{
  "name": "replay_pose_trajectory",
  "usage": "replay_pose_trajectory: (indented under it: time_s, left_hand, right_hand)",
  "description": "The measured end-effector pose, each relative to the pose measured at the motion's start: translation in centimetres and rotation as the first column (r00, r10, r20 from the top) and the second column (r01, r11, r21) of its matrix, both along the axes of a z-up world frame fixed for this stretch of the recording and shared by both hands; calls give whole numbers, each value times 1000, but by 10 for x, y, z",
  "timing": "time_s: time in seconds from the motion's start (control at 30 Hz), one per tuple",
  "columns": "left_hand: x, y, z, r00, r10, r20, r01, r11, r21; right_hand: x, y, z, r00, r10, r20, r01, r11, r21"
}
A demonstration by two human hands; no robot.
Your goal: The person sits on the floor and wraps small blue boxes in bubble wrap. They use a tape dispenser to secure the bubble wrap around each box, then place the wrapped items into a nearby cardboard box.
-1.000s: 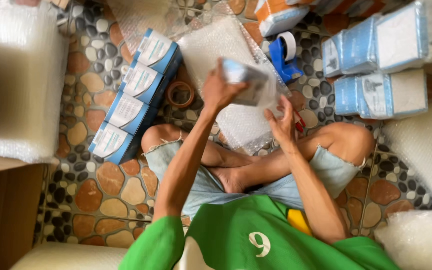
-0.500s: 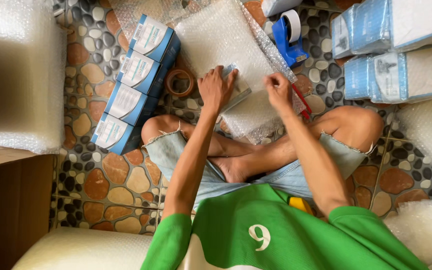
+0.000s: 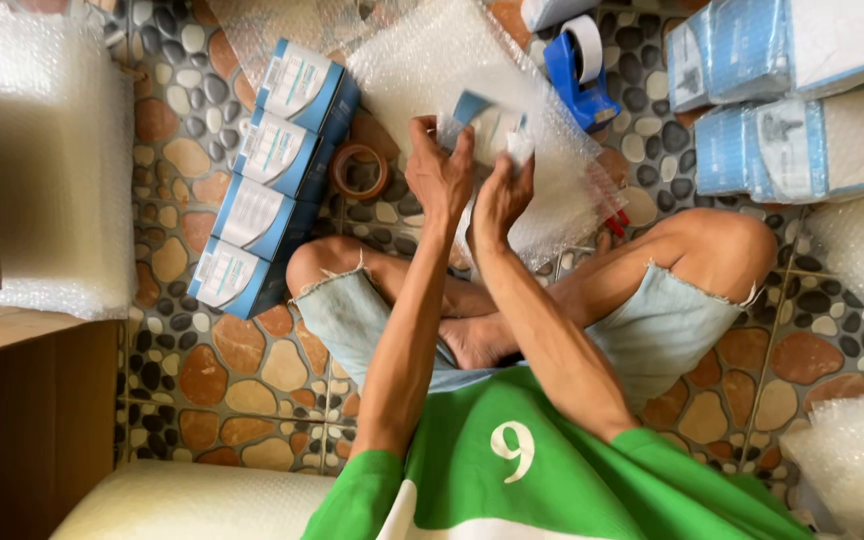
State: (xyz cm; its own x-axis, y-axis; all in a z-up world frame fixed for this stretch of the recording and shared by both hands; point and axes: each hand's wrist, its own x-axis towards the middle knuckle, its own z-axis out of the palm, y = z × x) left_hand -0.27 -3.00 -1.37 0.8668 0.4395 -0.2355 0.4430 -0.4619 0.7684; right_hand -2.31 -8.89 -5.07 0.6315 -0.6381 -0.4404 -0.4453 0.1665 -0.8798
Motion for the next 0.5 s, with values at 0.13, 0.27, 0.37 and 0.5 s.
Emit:
replay_pose_trajectory:
  time_s: [0.13,0.27,0.37,0.5]
  left_hand:
    - [-11,-5,-27,902,227,368,-162,966,-200]
    - [-17,2,-68,720,56,692,-133,989,59]
    - [-16,8,-72,711,-118,693,-98,960,263]
    - [-30,4,-56,716,-196,670,-64,938,342]
  right_hand:
    - [-11,-12,-43,894,331,302,-140,846,-514]
    - [-35,-32,-49,693,717,78,-238,329,-914]
    - [-27,-49,-18,606,795,-42,-247,138,-959]
    - [17,-99,-43,455,869,-196,-389,-4,-921]
